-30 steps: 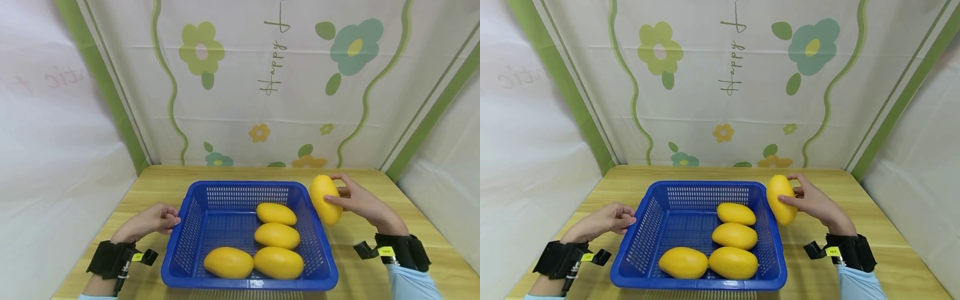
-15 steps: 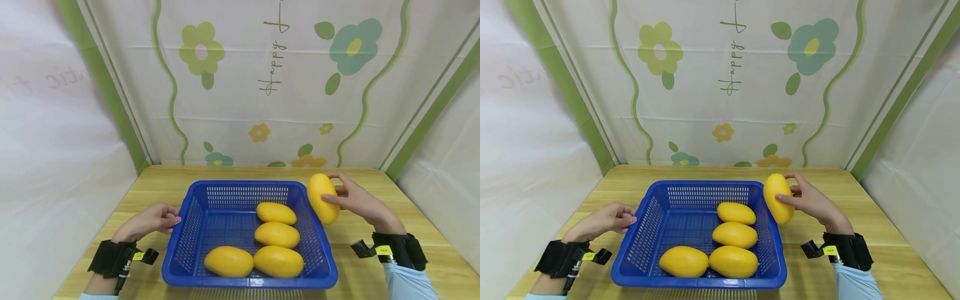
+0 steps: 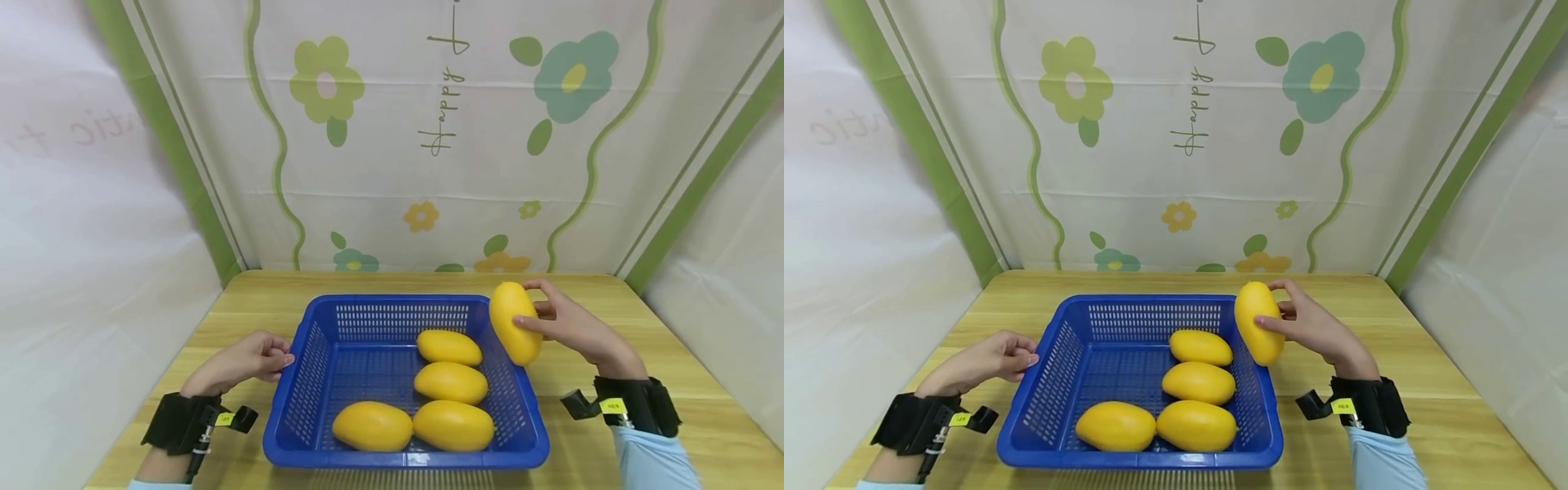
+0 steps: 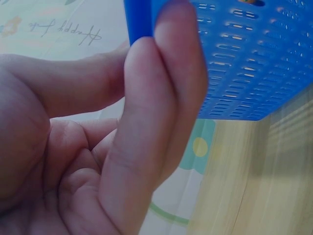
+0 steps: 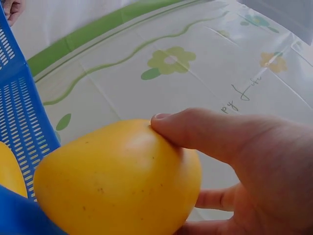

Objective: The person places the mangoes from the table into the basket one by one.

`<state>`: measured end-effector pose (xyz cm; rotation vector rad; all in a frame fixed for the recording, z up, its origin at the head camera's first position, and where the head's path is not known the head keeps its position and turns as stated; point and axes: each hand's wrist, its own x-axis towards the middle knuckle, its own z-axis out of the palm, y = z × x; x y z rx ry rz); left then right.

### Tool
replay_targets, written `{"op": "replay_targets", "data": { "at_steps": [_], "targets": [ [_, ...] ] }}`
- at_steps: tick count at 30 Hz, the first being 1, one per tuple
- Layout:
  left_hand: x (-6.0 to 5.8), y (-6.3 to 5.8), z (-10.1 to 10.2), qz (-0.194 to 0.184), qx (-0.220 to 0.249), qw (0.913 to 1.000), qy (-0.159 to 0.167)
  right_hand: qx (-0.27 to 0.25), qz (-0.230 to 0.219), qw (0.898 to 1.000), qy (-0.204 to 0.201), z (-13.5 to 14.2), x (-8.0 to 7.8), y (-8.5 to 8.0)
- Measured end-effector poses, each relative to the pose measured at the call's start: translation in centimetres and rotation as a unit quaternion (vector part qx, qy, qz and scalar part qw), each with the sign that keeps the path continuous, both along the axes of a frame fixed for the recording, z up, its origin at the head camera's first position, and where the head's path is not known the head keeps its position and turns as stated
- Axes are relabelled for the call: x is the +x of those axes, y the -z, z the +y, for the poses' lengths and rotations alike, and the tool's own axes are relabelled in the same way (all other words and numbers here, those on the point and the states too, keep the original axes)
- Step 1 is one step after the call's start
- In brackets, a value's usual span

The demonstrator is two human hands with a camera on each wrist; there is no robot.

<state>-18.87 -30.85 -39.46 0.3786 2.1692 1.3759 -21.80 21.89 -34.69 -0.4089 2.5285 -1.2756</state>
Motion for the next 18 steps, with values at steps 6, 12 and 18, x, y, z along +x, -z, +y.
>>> {"op": "replay_targets", "data": {
  "at_steps": [6, 12, 18],
  "targets": [
    [-0.1, 0.1, -0.1, 0.004, -0.001, 1.0000, -0.001, -0.003, 0.002, 1.000, -0.006, -0.4, 0.0, 0.2],
    [0.0, 0.1, -0.1, -0.001, 0.000, 1.0000, -0.004, -0.005, 0.003, 1.000, -0.011, -0.9, 0.0, 0.1],
    [0.0, 0.1, -0.1, 0.001, -0.002, 1.0000, -0.005, 0.003, 0.007, 1.000, -0.015, -1.1, 0.1, 0.2]
  ]
}}
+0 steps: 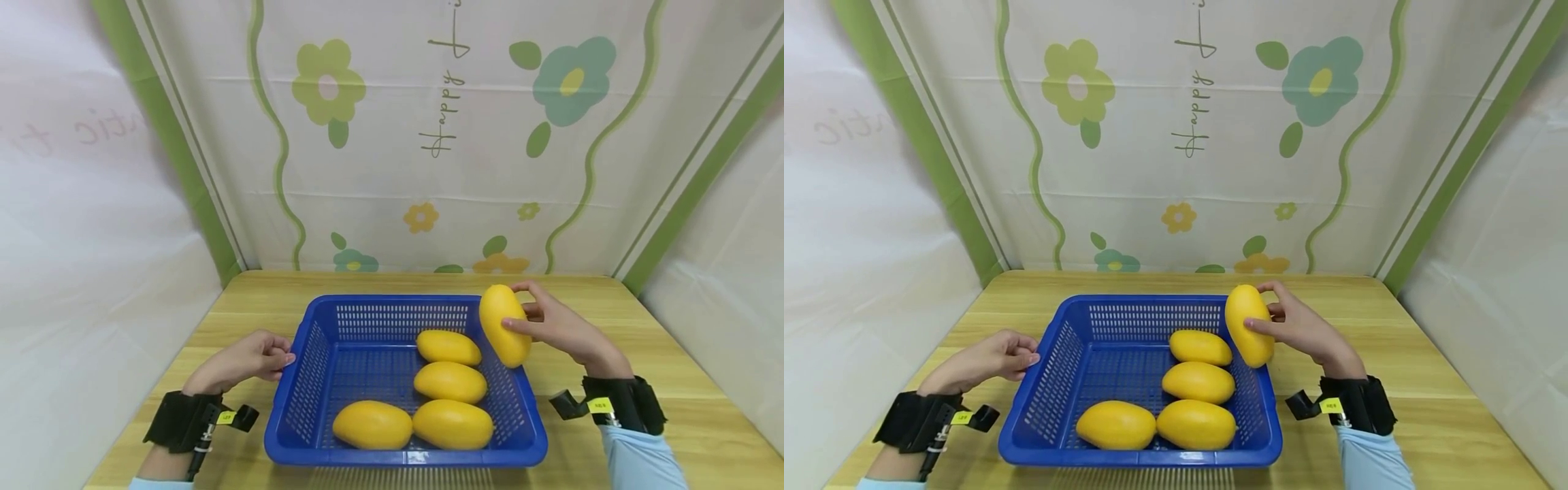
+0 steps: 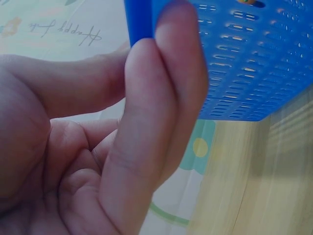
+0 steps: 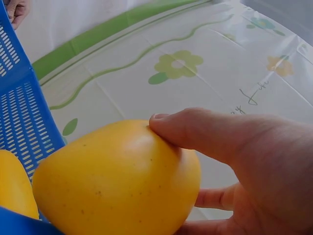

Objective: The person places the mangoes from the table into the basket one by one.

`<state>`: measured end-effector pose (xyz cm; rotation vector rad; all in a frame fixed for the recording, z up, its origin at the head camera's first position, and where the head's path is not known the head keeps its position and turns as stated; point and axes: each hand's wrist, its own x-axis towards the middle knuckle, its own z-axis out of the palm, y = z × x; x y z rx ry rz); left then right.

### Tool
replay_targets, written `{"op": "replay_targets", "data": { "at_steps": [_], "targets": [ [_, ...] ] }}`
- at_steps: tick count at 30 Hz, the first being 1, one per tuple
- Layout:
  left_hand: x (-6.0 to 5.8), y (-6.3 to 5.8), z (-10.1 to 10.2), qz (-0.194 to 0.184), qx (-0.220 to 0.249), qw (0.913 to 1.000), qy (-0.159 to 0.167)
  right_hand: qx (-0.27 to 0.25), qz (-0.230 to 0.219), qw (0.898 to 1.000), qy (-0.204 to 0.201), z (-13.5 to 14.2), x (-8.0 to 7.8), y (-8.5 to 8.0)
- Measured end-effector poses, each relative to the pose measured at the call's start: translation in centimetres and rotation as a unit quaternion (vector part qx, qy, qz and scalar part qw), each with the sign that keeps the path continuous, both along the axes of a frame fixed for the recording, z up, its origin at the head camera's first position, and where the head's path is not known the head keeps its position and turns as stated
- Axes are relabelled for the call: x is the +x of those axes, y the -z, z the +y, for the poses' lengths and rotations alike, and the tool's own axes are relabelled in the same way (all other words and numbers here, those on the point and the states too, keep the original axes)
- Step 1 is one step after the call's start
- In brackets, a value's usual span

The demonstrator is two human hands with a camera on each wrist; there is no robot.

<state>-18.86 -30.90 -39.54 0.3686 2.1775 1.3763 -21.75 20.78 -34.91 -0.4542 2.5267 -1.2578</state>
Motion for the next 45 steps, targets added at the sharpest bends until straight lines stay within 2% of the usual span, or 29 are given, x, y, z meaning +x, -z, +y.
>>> {"op": "replay_targets", "data": {
  "at_steps": [29, 37, 45],
  "targets": [
    [0.2, -0.2, 0.1, 0.001, -0.001, 1.0000, 0.000, -0.017, -0.013, 1.000, -0.007, -1.6, 0.2, -0.1],
    [0.2, -0.1, 0.0, 0.004, 0.002, 1.0000, 0.001, -0.026, -0.011, 0.999, -0.025, -2.0, 0.3, 0.0],
    [0.2, 0.0, 0.0, 0.005, 0.003, 1.0000, 0.000, -0.021, -0.014, 0.999, -0.025, -2.4, 0.4, 0.2]
  ]
}}
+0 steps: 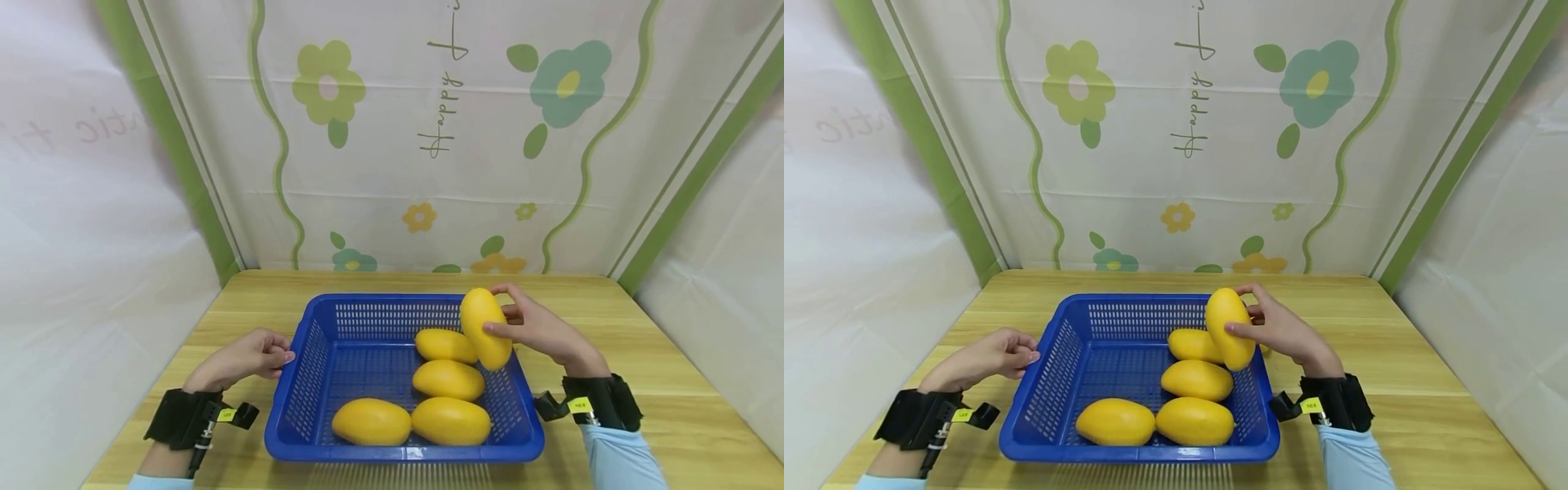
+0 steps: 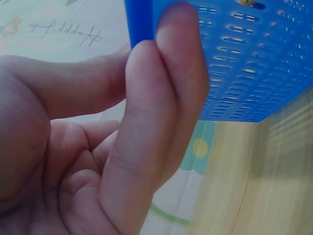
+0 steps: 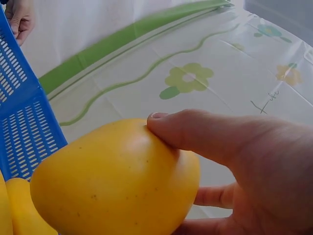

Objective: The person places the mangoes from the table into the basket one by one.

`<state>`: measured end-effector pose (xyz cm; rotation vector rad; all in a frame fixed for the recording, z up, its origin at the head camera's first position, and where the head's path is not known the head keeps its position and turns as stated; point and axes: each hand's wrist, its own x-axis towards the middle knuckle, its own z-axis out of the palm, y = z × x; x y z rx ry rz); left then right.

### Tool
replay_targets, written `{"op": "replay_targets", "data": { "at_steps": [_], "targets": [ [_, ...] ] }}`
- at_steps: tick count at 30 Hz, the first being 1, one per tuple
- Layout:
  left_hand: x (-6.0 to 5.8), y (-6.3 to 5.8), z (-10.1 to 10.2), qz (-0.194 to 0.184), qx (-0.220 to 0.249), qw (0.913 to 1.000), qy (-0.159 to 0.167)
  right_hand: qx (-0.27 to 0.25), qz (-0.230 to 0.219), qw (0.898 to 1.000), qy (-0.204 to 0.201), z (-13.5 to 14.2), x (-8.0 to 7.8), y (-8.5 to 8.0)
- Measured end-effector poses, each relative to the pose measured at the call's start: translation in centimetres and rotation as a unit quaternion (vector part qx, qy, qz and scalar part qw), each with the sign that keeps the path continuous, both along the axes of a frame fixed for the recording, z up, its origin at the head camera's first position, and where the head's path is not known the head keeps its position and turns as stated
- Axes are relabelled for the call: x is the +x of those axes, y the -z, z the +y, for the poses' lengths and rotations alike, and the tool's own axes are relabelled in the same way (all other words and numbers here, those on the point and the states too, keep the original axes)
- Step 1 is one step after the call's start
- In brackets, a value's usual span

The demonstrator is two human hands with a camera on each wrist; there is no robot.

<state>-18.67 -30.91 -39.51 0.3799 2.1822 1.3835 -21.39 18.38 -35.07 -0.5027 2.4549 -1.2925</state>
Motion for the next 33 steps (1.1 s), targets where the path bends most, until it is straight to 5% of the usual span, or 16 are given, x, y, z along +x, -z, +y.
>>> {"op": "replay_targets", "data": {
  "at_steps": [33],
  "targets": [
    [0.0, -0.5, 0.1, -0.002, -0.011, 0.9999, -0.003, 0.003, -0.002, 1.000, -0.015, -1.9, 0.4, 0.1]
  ]
}}
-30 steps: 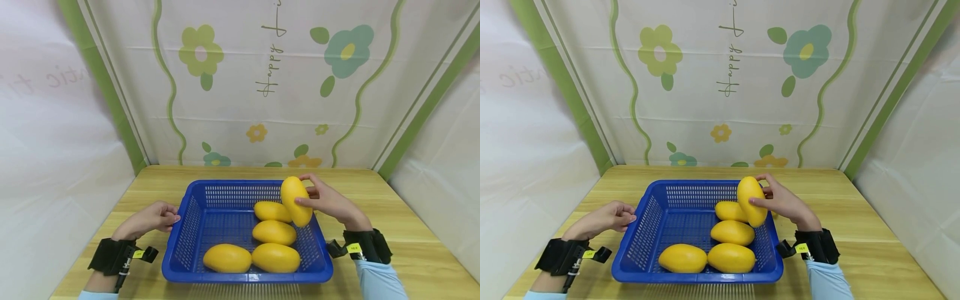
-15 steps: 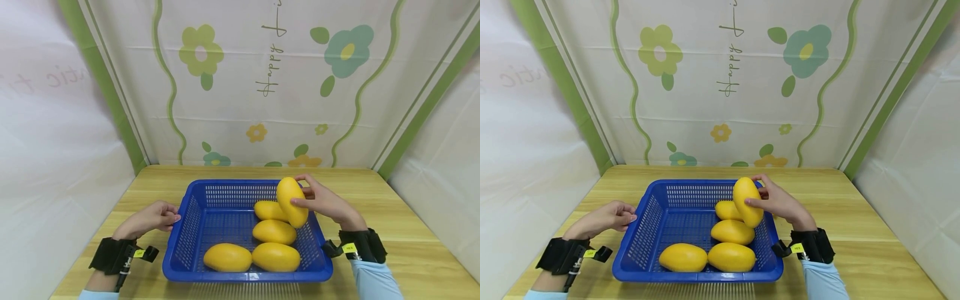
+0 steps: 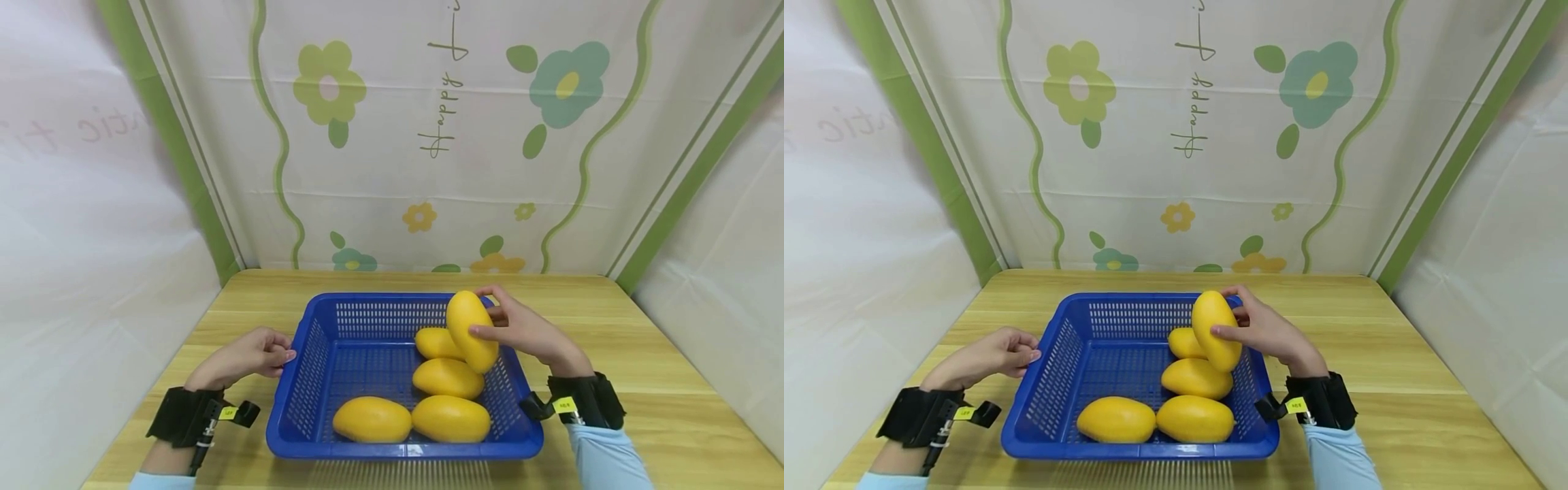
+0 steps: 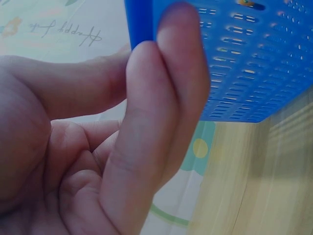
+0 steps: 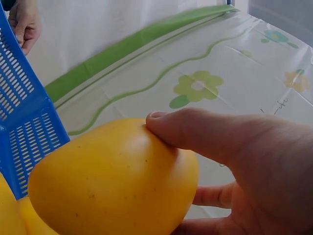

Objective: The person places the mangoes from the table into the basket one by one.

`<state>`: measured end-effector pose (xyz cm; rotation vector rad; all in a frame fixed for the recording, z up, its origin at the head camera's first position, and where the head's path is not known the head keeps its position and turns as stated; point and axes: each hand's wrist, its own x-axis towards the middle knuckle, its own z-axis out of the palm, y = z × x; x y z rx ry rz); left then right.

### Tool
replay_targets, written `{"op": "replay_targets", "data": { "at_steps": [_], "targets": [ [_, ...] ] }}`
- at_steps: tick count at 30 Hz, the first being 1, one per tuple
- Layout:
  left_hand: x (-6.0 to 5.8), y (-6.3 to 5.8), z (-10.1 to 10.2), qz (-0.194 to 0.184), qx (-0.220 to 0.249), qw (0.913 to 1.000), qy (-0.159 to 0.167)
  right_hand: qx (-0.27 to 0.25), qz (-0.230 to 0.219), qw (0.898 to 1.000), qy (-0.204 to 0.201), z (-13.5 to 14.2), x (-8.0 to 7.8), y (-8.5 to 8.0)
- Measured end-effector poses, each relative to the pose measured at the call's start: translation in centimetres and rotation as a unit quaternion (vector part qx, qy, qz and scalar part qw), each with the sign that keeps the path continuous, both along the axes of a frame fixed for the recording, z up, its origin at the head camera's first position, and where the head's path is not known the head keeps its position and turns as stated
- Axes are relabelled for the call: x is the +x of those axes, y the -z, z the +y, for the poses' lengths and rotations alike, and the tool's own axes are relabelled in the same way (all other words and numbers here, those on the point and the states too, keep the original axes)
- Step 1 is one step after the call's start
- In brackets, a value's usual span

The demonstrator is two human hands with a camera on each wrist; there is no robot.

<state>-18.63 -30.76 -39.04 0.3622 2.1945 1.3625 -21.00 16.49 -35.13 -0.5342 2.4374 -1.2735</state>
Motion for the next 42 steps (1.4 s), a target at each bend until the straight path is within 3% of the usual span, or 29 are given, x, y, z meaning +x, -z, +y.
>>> {"op": "replay_targets", "data": {
  "at_steps": [42],
  "targets": [
    [-0.1, 0.3, -0.2, 0.007, 0.003, 1.0000, 0.007, -0.018, 0.020, 0.999, -0.018, -1.5, 0.1, -0.3]
  ]
}}
